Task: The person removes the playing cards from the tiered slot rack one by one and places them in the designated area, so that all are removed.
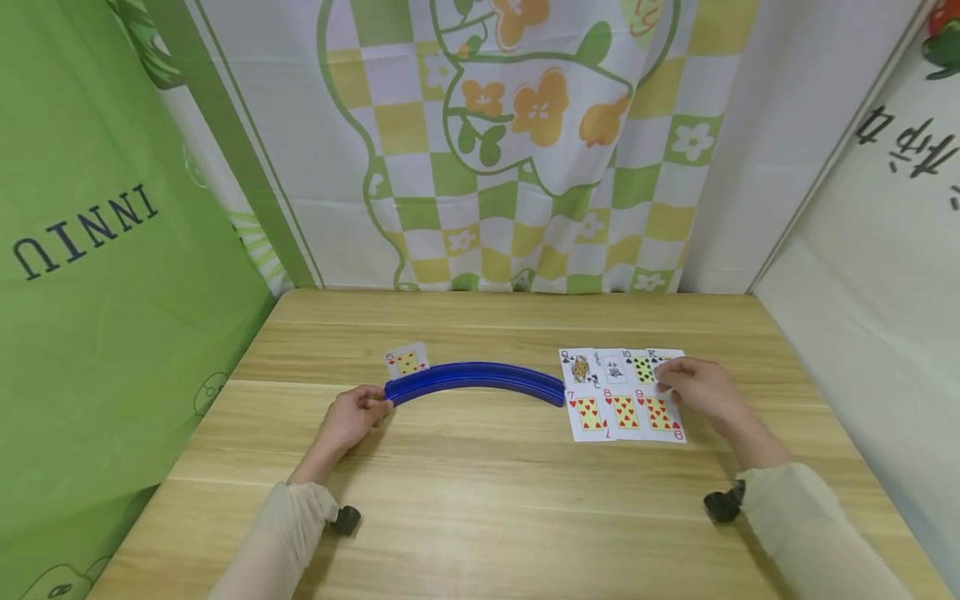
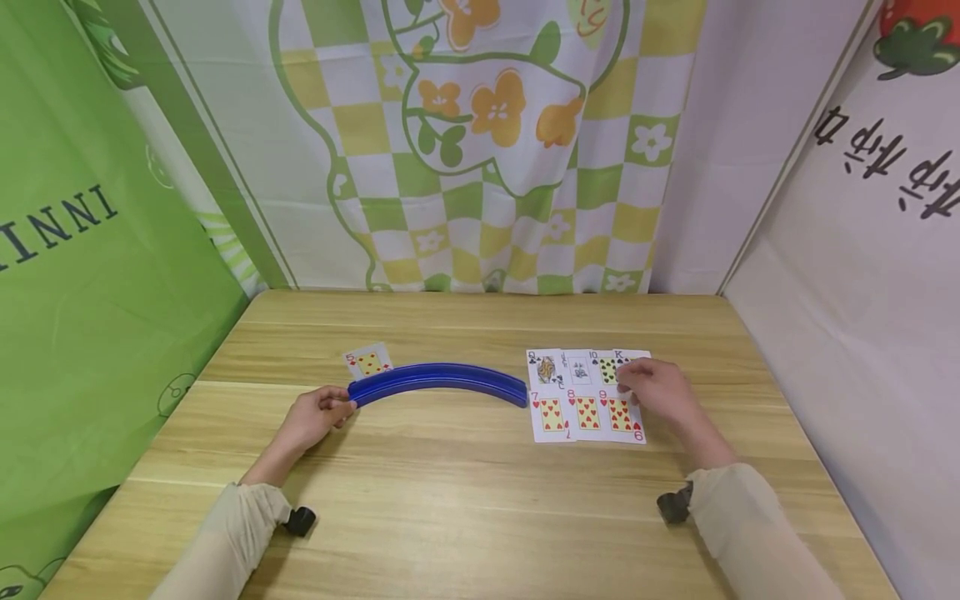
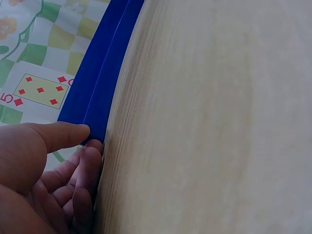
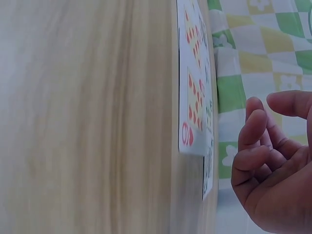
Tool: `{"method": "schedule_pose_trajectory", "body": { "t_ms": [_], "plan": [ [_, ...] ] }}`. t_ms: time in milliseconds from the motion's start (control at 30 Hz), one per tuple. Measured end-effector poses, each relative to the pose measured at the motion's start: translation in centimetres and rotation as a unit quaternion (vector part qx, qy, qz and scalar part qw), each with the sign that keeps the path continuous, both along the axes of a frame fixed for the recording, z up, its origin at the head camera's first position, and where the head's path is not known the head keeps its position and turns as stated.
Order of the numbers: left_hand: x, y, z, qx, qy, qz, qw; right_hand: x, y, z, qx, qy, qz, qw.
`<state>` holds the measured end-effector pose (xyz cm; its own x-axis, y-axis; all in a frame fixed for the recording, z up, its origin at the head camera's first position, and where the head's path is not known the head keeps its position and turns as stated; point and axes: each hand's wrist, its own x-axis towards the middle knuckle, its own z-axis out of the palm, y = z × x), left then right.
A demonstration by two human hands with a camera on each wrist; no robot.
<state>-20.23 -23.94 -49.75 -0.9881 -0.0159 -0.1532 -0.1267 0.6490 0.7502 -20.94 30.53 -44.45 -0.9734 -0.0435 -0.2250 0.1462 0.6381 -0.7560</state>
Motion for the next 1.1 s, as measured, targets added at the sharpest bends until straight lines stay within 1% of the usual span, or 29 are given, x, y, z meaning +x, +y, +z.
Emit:
{"method": "schedule_pose_trajectory", "body": {
  "t_ms": [100,400,533,667,800,933,1100],
  "plan": [
    [0.0,0.0,0.0,0.000,0.001,0.000,1.0000,-0.1,-0.4,0.0,-0.007,-0.001,0.006,1.0000],
    [0.0,0.1,0.2,0.003,0.001,0.004,1.0000,-0.7,-1.7,-0.4,-0.027,-0.013,0.005,0.9996],
    [0.0,0.1,0.1,0.002,0.000,0.002,1.0000,-0.8,-2.4,-0.5,-0.031,-0.008,0.009,0.9994],
    [0.0,0.0,0.1,0.002,0.000,0.002,1.0000,-1.0,-3.1,-0.7,-0.057,0.002,0.013,0.9983],
    [0.0,0.1,0.0,0.000,0.001,0.002,1.0000,-1.0,-3.9,-0.8,-0.081,0.003,0.010,0.9966],
    [0.0,0.1,-0.1,0.000,0.001,0.005,1.0000,-1.0,-4.7,-0.7,-0.079,0.000,0.007,0.9969],
    [-0.1,0.1,-0.1,0.002,0.002,0.007,1.0000,-1.1,-5.8,-0.7,-0.092,-0.004,0.008,0.9957]
  ]
}}
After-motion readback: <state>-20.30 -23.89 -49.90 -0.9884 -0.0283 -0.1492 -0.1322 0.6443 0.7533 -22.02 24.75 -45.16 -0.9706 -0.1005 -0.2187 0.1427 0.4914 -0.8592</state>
